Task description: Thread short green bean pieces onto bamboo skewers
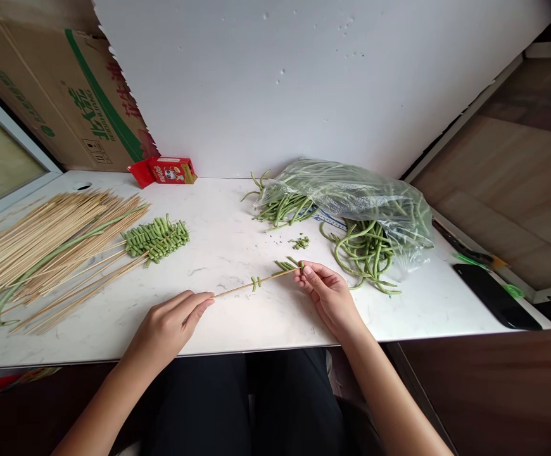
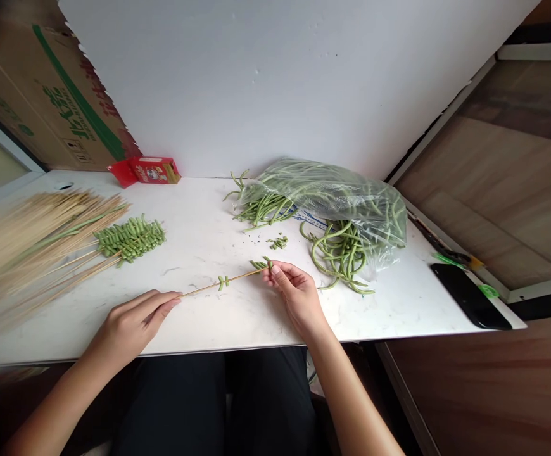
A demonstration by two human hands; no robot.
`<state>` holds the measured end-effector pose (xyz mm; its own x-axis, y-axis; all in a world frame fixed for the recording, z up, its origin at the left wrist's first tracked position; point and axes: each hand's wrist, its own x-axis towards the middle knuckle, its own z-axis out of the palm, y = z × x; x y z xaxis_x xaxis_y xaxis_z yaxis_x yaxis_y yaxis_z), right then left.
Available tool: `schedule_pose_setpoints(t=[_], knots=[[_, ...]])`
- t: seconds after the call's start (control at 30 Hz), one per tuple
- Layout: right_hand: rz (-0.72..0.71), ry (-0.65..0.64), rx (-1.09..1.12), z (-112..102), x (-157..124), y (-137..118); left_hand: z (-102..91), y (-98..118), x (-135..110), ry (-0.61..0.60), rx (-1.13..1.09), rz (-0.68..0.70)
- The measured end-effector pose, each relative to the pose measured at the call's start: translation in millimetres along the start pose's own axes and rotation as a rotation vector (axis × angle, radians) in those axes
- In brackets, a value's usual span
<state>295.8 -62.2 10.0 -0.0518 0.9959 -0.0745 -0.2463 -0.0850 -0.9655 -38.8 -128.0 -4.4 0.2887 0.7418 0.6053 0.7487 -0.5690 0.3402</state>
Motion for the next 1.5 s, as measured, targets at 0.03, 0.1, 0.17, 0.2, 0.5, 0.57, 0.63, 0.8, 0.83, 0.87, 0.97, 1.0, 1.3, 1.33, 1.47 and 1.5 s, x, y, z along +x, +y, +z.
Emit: schedule_pose_setpoints(t=[0.03, 0.1, 0.17, 0.2, 0.5, 0.57, 0.63, 0.8, 0.83, 0.87, 0.97, 1.0, 1.3, 1.33, 1.47, 1.5], knots=[[0.002, 0.001, 0.001, 0.1, -0.1, 0.0, 0.0, -0.1, -0.1, -0.001, -0.002, -0.002], [0.003, 0.004, 0.007, 0.6, -0.4, -0.1, 0.1, -0.2, -0.3, -0.007, -0.002, -0.006], [-0.001, 0.009, 0.015, 0.9, -0.4, -0.3, 0.1, -0.4, -0.3, -0.013, 0.001, -0.007], [-0.003, 0.01, 0.02, 0.9, -0.3, -0.3, 0.1, -0.5, -0.2, -0.014, 0.003, -0.006], [-0.04, -0.004, -0.044, -1.2, -1.2, 0.9, -0.4, -0.4, 1.3, 0.019, -0.007, 0.014], [-0.05, 0.007, -0.065, -1.3, -1.8, 1.6, -0.6, -0.7, 1.2, 0.018, -0.014, 0.018], [-0.054, 0.024, -0.075, -1.4, -2.2, 2.5, -0.6, -1.1, 0.9, 0.015, -0.018, 0.019], [-0.055, 0.02, -0.082, -2.3, -2.6, 3.8, 0.1, -2.3, 0.2, 0.004, -0.011, 0.012], [-0.051, 0.015, -0.084, -2.4, -2.7, 3.6, 0.2, -2.5, 0.0, 0.002, -0.011, 0.01], [-0.047, 0.01, -0.086, -2.3, -2.8, 3.3, 0.4, -2.6, -0.1, 0.0, -0.012, 0.009], [-0.035, -0.001, -0.09, -1.6, -3.4, 1.7, 0.4, -2.7, -0.5, -0.005, -0.006, 0.011], [-0.029, -0.002, -0.088, -1.2, -3.6, 1.1, 0.4, -2.6, -0.7, -0.005, -0.004, 0.014], [-0.003, -0.035, -0.032, 0.2, -3.3, -1.8, 0.1, -2.8, -0.8, -0.005, -0.01, 0.032], [-0.006, -0.033, -0.014, 0.5, -2.9, -1.6, 0.3, -2.9, -0.9, -0.001, -0.012, 0.034], [0.005, 0.006, 0.077, 2.3, -1.7, -1.5, 0.9, -3.1, -1.2, 0.01, -0.014, 0.04], [0.007, 0.014, 0.086, 2.6, -1.6, -1.6, 1.0, -3.0, -1.2, 0.007, -0.013, 0.039]])
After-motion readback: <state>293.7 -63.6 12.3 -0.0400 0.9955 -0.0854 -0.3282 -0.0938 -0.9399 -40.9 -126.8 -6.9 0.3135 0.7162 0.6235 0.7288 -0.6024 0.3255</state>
